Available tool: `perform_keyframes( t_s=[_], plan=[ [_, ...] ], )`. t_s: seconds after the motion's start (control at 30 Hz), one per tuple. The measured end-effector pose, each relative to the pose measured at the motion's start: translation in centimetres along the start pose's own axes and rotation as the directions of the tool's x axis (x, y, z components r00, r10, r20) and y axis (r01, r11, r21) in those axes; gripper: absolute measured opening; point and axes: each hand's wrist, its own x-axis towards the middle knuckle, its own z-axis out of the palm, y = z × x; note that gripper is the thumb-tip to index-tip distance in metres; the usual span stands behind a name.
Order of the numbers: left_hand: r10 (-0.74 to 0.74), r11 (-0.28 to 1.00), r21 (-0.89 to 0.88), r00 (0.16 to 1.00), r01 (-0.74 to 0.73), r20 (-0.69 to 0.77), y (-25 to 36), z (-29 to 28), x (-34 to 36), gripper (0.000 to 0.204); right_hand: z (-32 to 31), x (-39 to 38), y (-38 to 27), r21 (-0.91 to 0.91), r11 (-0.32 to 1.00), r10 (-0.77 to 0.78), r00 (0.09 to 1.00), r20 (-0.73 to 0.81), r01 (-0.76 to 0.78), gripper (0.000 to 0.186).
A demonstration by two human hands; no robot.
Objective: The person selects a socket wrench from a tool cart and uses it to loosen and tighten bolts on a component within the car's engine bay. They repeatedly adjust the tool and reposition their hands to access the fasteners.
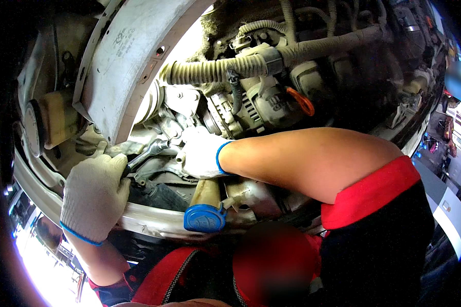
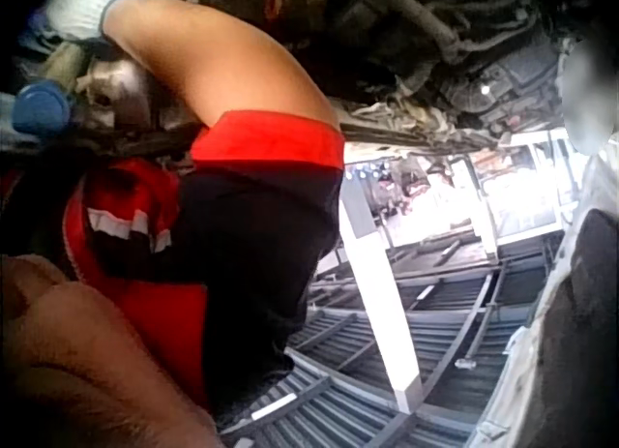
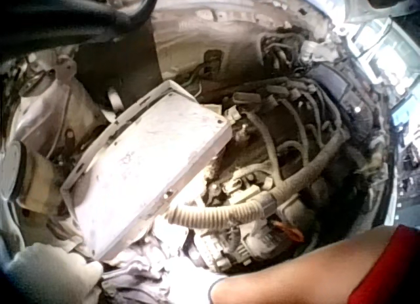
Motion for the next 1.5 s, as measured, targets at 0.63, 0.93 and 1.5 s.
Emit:
perform_keyframes(
  t_s=[0.63, 0.93, 1.5],
  plan=[
    [0.040, 0.999, 0.019, 0.999, -0.040, -0.013, 0.4, -0.4, -0.2, 0.011, 2.3, 1.2, 0.3, 0.226, 0.937, 0.303, 0.941, -0.152, -0.265, 0.050],
    [0.012, 0.998, -0.062, 1.000, -0.013, -0.012, 0.1, 0.0, -0.4, 0.017, 3.8, 1.9, 4.5, -0.698, 0.480, -0.430, 0.836, 0.341, 0.531, 0.016],
    [0.068, 0.995, -0.060, 0.966, -0.085, -0.250, -1.7, 0.4, -1.7, 0.015, 2.9, 2.6, 2.8, -0.590, 0.752, -0.308, 0.948, 0.078, 0.293, 0.018]
  ],
)
